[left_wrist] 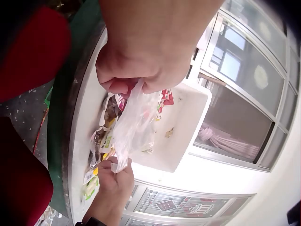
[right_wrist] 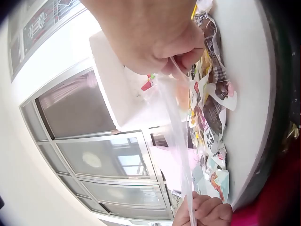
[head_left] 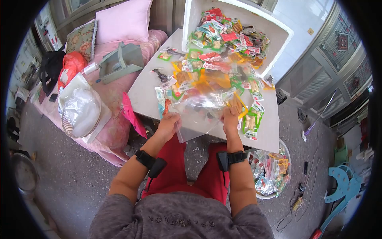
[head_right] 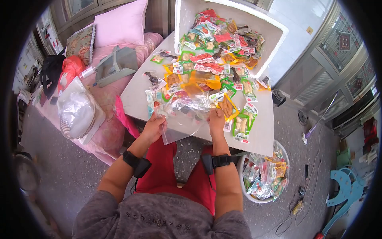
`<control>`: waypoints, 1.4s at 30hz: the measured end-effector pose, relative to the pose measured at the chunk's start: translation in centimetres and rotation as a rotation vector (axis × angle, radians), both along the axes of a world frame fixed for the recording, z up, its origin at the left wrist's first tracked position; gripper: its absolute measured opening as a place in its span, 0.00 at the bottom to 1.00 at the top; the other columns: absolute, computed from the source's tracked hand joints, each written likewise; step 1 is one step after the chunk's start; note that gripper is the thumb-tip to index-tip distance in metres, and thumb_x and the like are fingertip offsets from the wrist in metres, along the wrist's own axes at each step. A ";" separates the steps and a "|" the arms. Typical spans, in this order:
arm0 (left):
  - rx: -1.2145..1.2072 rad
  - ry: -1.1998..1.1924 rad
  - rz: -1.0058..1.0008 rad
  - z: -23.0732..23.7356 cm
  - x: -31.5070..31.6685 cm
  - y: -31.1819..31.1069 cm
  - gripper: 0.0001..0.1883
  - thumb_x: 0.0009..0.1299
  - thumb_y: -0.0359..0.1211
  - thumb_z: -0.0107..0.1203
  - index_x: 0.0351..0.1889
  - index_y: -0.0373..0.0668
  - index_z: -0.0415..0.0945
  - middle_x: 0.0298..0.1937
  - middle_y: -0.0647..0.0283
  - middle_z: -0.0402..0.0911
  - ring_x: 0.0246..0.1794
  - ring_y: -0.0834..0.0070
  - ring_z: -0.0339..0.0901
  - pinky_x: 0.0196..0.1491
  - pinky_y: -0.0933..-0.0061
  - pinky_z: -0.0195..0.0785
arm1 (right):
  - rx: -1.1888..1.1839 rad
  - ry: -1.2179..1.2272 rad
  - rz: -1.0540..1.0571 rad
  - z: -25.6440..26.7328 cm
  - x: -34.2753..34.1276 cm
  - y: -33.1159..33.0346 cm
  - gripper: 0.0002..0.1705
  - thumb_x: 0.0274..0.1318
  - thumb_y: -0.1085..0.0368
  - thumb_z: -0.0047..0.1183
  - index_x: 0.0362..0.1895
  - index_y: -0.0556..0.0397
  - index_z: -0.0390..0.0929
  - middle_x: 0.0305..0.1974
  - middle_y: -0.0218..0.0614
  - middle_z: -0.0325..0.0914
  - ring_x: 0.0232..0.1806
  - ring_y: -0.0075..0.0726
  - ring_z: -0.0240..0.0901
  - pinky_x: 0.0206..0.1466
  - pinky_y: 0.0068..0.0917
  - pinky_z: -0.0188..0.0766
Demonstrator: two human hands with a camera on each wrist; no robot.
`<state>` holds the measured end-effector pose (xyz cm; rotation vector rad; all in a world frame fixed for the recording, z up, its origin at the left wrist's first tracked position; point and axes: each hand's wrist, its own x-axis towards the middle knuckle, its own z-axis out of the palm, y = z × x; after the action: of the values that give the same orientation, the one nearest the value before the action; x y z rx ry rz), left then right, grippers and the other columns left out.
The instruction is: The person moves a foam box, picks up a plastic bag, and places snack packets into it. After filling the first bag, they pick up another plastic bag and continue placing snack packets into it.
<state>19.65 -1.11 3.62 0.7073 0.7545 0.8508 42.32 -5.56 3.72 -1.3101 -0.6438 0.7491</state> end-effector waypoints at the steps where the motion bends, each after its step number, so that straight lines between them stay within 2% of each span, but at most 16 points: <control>1: -0.012 0.037 0.046 -0.4 0.0 0.1 0.05 0.59 0.32 0.46 0.24 0.43 0.66 0.18 0.69 0.66 0.16 0.81 0.63 0.19 0.84 0.55 | 0.015 -0.038 -0.016 0.0 0.1 0.2 0.10 0.48 0.66 0.40 0.17 0.52 0.64 0.11 0.27 0.58 0.10 0.20 0.53 0.11 0.17 0.48; 2: 0.000 0.024 0.036 -0.9 0.0 0.4 0.04 0.60 0.32 0.47 0.26 0.44 0.65 0.19 0.70 0.66 0.17 0.82 0.63 0.20 0.84 0.56 | 0.031 -0.074 -0.029 0.0 0.0 0.5 0.11 0.48 0.66 0.40 0.15 0.51 0.63 0.11 0.26 0.58 0.09 0.19 0.53 0.10 0.17 0.47; 6: 0.028 -0.032 0.061 -0.6 0.6 2.7 0.04 0.60 0.33 0.46 0.29 0.46 0.64 0.21 0.71 0.67 0.18 0.84 0.62 0.22 0.83 0.57 | 0.026 -0.137 -0.095 1.3 1.0 1.4 0.08 0.50 0.65 0.40 0.22 0.55 0.64 0.12 0.29 0.61 0.11 0.21 0.56 0.14 0.18 0.54; 9: 0.076 0.011 0.095 0.8 1.4 3.4 0.05 0.61 0.35 0.45 0.30 0.46 0.64 0.22 0.70 0.67 0.18 0.84 0.62 0.22 0.84 0.56 | 0.109 0.086 -0.196 0.8 3.0 3.0 0.07 0.50 0.66 0.39 0.24 0.56 0.64 0.13 0.30 0.62 0.12 0.22 0.58 0.14 0.18 0.56; 10: 0.117 0.038 0.070 0.6 1.5 3.2 0.05 0.61 0.34 0.45 0.31 0.45 0.64 0.22 0.70 0.67 0.18 0.84 0.62 0.22 0.84 0.56 | 0.083 0.050 -0.268 0.4 3.5 3.6 0.06 0.50 0.67 0.38 0.26 0.57 0.63 0.15 0.30 0.63 0.13 0.23 0.60 0.14 0.18 0.56; 13: 0.179 0.165 -0.001 -0.8 1.2 1.3 0.05 0.60 0.33 0.45 0.32 0.43 0.64 0.23 0.69 0.67 0.19 0.84 0.63 0.22 0.85 0.57 | 0.143 0.107 -0.267 -1.0 5.1 4.5 0.05 0.49 0.68 0.38 0.27 0.58 0.63 0.16 0.31 0.64 0.14 0.23 0.61 0.15 0.18 0.57; 16: 0.122 0.234 -0.079 -1.9 0.5 -1.8 0.06 0.59 0.31 0.45 0.33 0.43 0.64 0.24 0.69 0.68 0.20 0.84 0.64 0.23 0.85 0.58 | 0.059 0.021 -0.245 -1.6 5.9 4.3 0.06 0.47 0.69 0.39 0.29 0.59 0.63 0.17 0.33 0.64 0.15 0.24 0.62 0.15 0.18 0.58; 20: 0.105 0.234 -0.121 -4.2 -0.7 -4.3 0.08 0.58 0.29 0.45 0.36 0.39 0.63 0.25 0.66 0.68 0.22 0.82 0.64 0.26 0.83 0.59 | 0.059 -0.011 -0.313 -0.7 5.5 3.7 0.08 0.46 0.71 0.39 0.33 0.62 0.63 0.17 0.34 0.65 0.15 0.25 0.63 0.15 0.19 0.58; 25: 0.137 0.222 -0.144 -4.9 -1.0 -4.9 0.09 0.58 0.28 0.45 0.37 0.38 0.63 0.25 0.65 0.68 0.23 0.81 0.65 0.26 0.83 0.60 | 0.121 -0.121 -0.312 -1.1 7.5 4.7 0.12 0.45 0.72 0.38 0.37 0.63 0.62 0.18 0.35 0.66 0.14 0.25 0.62 0.16 0.19 0.58; 28: 0.136 0.194 -0.155 -5.1 -0.9 -5.0 0.09 0.58 0.28 0.45 0.37 0.38 0.63 0.25 0.66 0.68 0.23 0.82 0.65 0.27 0.83 0.60 | -0.002 -0.251 -0.334 -1.5 8.4 4.7 0.15 0.43 0.74 0.39 0.40 0.63 0.59 0.22 0.36 0.65 0.16 0.25 0.62 0.16 0.20 0.59; 31: 0.106 0.177 -0.153 -4.8 -1.1 -4.9 0.08 0.59 0.28 0.45 0.36 0.40 0.63 0.25 0.67 0.68 0.23 0.82 0.66 0.27 0.84 0.60 | 0.093 -0.045 -0.288 -0.7 7.9 3.5 0.16 0.44 0.73 0.39 0.41 0.61 0.57 0.24 0.36 0.65 0.17 0.25 0.62 0.17 0.20 0.59; 34: 0.055 0.172 -0.147 -4.3 -1.4 -4.7 0.07 0.59 0.29 0.45 0.36 0.43 0.63 0.26 0.69 0.69 0.24 0.82 0.67 0.28 0.84 0.60 | 0.188 0.134 -0.247 0.9 5.6 1.7 0.14 0.45 0.71 0.41 0.40 0.59 0.61 0.23 0.33 0.67 0.19 0.22 0.62 0.17 0.16 0.56; 37: -0.010 0.111 -0.140 -5.0 -1.7 -4.3 0.08 0.60 0.32 0.45 0.37 0.44 0.62 0.28 0.68 0.69 0.27 0.80 0.68 0.31 0.81 0.61 | 0.135 0.188 -0.232 1.7 3.4 -0.2 0.11 0.46 0.71 0.41 0.38 0.54 0.62 0.22 0.30 0.66 0.19 0.21 0.62 0.17 0.15 0.56; 42: -0.197 -0.048 -0.111 -4.2 -0.4 -4.1 0.13 0.62 0.39 0.45 0.42 0.46 0.61 0.33 0.65 0.69 0.33 0.73 0.69 0.38 0.73 0.63 | 0.136 0.418 0.063 1.7 1.3 -2.5 0.08 0.47 0.72 0.41 0.35 0.50 0.63 0.21 0.29 0.66 0.18 0.23 0.63 0.15 0.15 0.57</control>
<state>19.25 -5.22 -0.61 0.5464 0.7378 0.6805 43.61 -8.06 5.47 -0.9723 -0.3920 0.9792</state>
